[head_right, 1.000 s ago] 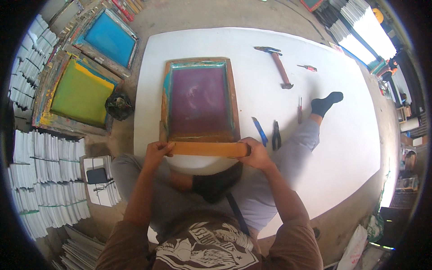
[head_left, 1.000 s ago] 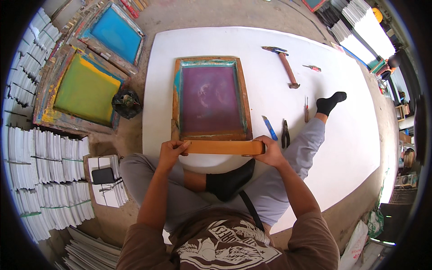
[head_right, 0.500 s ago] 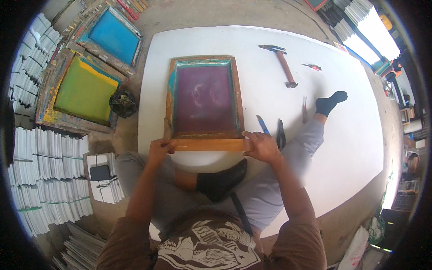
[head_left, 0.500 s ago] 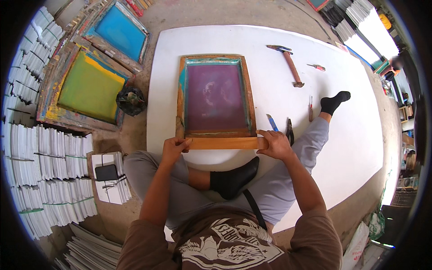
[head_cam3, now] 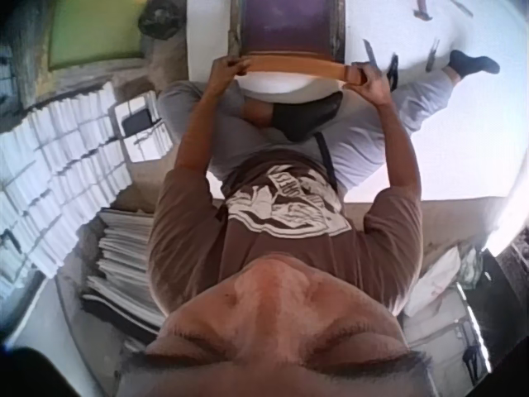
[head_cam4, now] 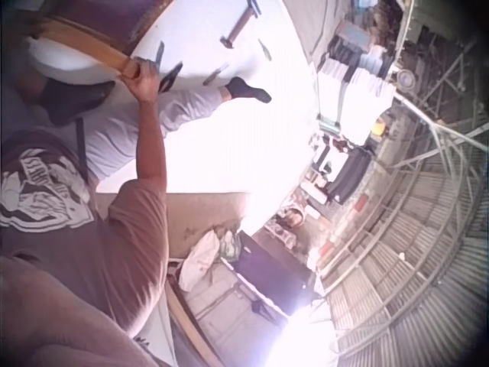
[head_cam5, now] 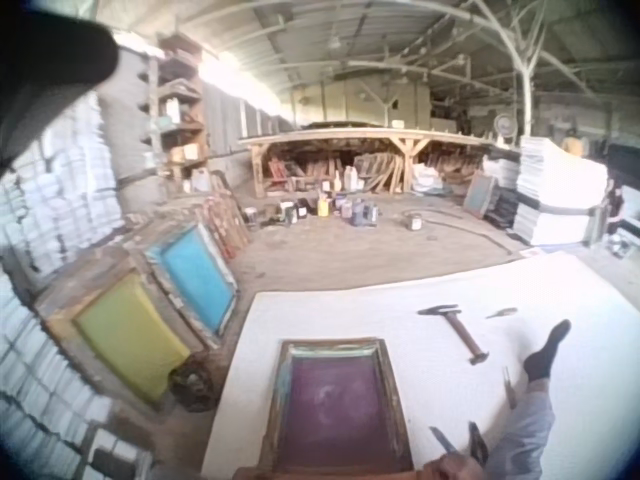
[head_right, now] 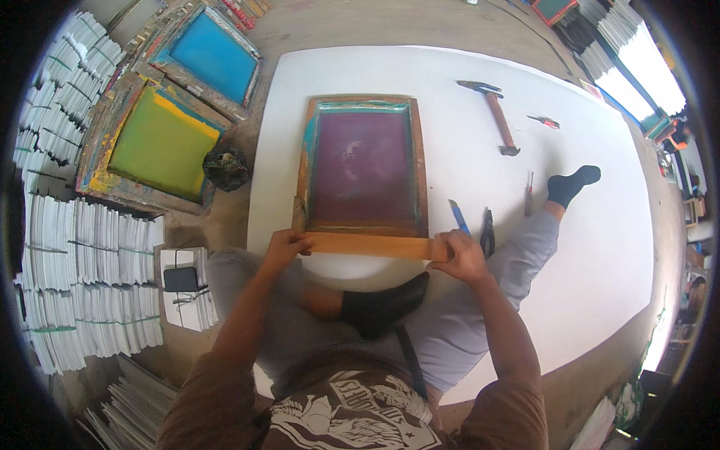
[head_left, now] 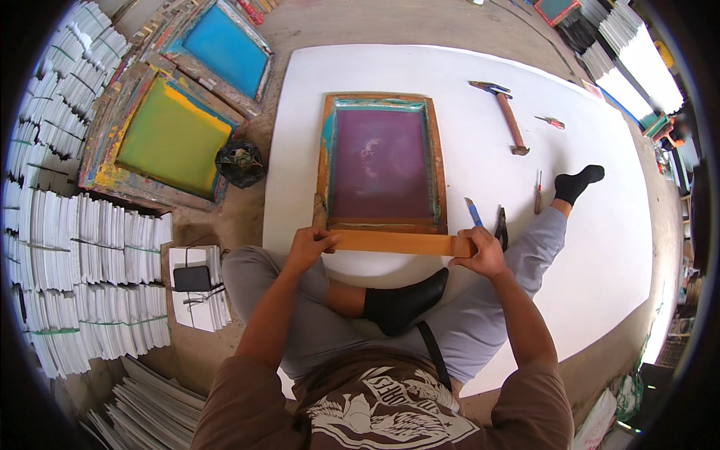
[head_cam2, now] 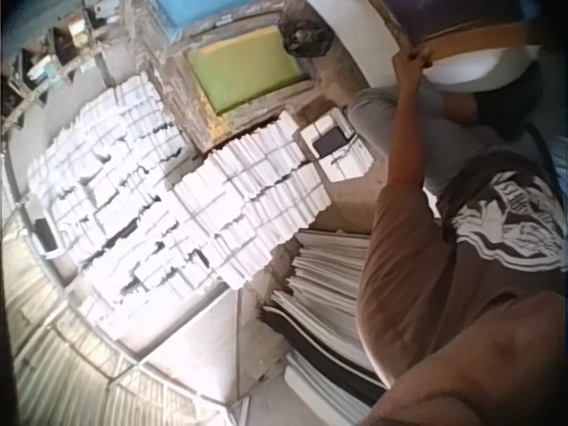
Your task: The person sits on the floor and applies masking tape to the edges of a wooden screen printing frame. They use a utility knife to cut the tape and smooth it down with their fingers, working on different sides of the frame.
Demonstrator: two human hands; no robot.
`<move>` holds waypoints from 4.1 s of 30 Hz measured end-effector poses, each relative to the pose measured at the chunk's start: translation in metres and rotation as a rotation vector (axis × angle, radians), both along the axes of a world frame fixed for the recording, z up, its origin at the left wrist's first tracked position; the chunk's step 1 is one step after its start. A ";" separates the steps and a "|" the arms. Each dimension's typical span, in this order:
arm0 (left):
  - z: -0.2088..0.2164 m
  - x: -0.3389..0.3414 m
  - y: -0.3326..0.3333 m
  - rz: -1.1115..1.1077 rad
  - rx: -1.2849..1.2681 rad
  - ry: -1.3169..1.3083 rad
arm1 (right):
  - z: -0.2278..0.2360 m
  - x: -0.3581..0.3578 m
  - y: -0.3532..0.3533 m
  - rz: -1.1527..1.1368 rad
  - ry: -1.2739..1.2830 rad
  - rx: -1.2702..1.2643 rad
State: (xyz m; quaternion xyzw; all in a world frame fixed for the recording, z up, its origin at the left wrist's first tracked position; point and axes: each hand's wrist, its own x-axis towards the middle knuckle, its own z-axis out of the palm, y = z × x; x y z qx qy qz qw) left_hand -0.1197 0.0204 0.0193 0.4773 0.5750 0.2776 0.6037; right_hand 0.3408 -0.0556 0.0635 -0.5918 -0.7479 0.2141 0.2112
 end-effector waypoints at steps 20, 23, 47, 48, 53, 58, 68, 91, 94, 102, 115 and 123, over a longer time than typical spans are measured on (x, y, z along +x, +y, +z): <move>0.002 0.016 0.022 0.002 0.037 0.330 | -0.030 0.021 0.018 0.161 -0.231 0.165; 0.006 0.018 0.020 -0.002 0.064 0.415 | -0.038 0.019 0.023 0.176 -0.262 0.205; 0.009 0.028 0.020 -0.098 0.167 0.937 | -0.039 -0.005 0.028 0.138 -0.350 0.262; 0.010 0.028 0.020 -0.087 0.167 0.935 | -0.037 -0.006 0.028 0.147 -0.347 0.268; 0.012 0.027 0.021 -0.055 0.155 0.925 | -0.035 -0.009 0.030 0.143 -0.348 0.257; -0.005 0.020 0.025 -0.016 0.042 0.805 | -0.038 -0.005 0.031 0.153 -0.343 0.276; 0.006 0.023 0.025 -0.027 0.016 0.790 | -0.047 -0.004 0.033 0.149 -0.392 0.254; -0.016 0.020 0.022 -0.012 0.182 0.725 | -0.080 0.040 0.044 -0.607 -0.194 0.280; -0.009 0.019 0.023 -0.027 0.164 0.741 | -0.096 0.059 0.046 -0.702 -0.171 -0.173; -0.010 0.017 0.022 0.013 0.145 0.672 | -0.098 0.060 0.028 -0.663 -0.283 -0.319; -0.011 0.016 0.023 0.000 0.126 0.678 | -0.008 -0.076 -0.022 -0.533 -0.144 -0.129; -0.015 0.013 0.024 0.005 0.141 0.623 | -0.021 -0.088 -0.014 -0.530 -0.158 -0.113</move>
